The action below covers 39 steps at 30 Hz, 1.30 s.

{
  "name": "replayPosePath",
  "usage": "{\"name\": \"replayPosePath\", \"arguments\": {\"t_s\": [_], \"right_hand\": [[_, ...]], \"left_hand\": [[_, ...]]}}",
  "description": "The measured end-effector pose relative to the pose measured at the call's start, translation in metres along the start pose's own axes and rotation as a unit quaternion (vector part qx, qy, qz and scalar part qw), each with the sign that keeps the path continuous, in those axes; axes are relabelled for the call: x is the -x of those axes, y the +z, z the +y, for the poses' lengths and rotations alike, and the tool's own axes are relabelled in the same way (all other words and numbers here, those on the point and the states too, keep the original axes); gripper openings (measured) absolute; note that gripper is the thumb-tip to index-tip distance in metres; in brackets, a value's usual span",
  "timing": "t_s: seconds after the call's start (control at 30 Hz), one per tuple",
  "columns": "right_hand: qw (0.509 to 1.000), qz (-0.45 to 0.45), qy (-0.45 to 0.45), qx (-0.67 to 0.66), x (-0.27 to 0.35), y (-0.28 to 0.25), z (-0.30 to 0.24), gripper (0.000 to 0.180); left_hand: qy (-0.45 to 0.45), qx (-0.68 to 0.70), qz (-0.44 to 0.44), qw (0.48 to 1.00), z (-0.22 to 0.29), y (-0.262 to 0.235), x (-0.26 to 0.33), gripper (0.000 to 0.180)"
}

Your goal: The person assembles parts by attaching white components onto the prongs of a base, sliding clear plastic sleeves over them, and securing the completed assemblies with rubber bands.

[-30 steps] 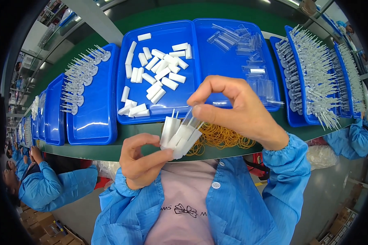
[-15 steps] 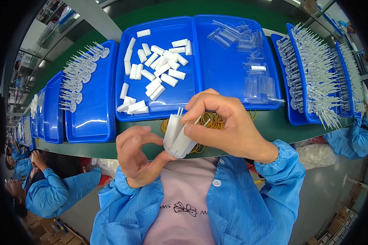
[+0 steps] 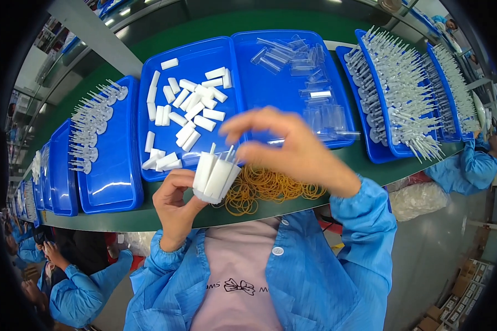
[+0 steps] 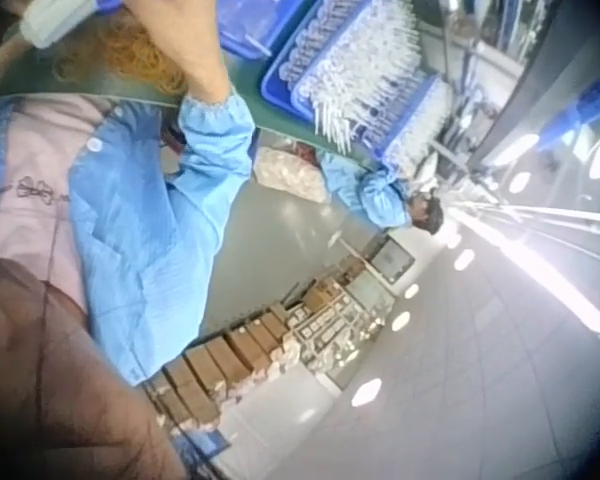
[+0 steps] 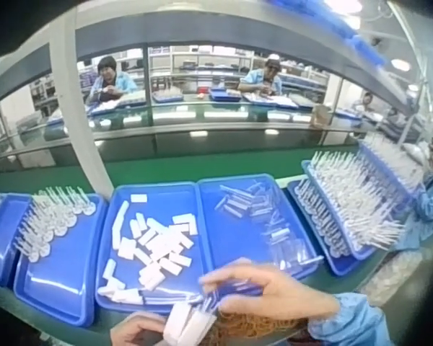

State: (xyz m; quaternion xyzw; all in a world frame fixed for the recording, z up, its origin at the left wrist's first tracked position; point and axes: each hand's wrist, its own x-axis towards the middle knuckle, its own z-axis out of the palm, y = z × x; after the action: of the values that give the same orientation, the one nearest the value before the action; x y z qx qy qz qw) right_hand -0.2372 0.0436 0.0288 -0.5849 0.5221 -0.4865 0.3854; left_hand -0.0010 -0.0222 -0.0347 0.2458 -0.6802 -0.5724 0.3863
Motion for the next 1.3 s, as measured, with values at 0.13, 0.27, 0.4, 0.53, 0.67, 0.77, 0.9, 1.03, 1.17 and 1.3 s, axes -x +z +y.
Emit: {"name": "replayPosePath", "arguments": {"t_s": [0.13, 0.27, 0.4, 0.53, 0.67, 0.77, 0.9, 1.03, 1.17, 1.3], "right_hand": [[0.880, 0.132, -0.050, 0.453, -0.017, -0.068, 0.046, 0.018], [0.722, 0.070, 0.001, 0.688, -0.015, -0.091, 0.098, 0.013], [0.713, 0.053, -0.013, 0.699, -0.025, -0.087, 0.096, 0.016], [0.851, 0.136, -0.029, 0.506, -0.029, -0.073, 0.081, 0.026], [0.988, 0.127, 0.077, -0.050, -0.032, -0.036, 0.038, 0.019], [0.987, 0.092, 0.058, -0.116, -0.030, -0.017, 0.014, 0.021], [0.992, 0.070, 0.022, -0.105, -0.036, 0.003, 0.003, 0.020], [0.991, 0.040, 0.047, -0.117, -0.036, 0.010, -0.001, 0.020], [0.989, 0.032, 0.061, -0.133, -0.033, 0.013, -0.005, 0.021], [0.984, 0.022, 0.088, -0.154, -0.031, 0.015, -0.002, 0.021]], "left_hand": [[-0.010, 0.004, 0.046, 0.999, -0.001, -0.004, 0.000, 0.023], [0.062, -0.085, 0.044, 0.993, 0.000, -0.005, -0.005, 0.024], [0.135, -0.153, 0.049, 0.978, 0.010, -0.005, -0.004, 0.025], [0.197, -0.198, 0.052, 0.959, 0.010, -0.005, -0.003, 0.023], [0.220, -0.209, 0.044, 0.952, 0.012, -0.006, 0.001, 0.025], [0.247, -0.216, 0.032, 0.944, 0.013, -0.002, 0.002, 0.029], [0.276, -0.229, 0.008, 0.934, 0.020, 0.001, 0.003, 0.031], [0.274, -0.231, -0.019, 0.933, 0.021, -0.001, 0.005, 0.031], [0.254, -0.191, 0.004, 0.948, 0.020, -0.001, 0.007, 0.029], [0.250, -0.185, -0.003, 0.950, 0.021, -0.001, 0.007, 0.028]]}}
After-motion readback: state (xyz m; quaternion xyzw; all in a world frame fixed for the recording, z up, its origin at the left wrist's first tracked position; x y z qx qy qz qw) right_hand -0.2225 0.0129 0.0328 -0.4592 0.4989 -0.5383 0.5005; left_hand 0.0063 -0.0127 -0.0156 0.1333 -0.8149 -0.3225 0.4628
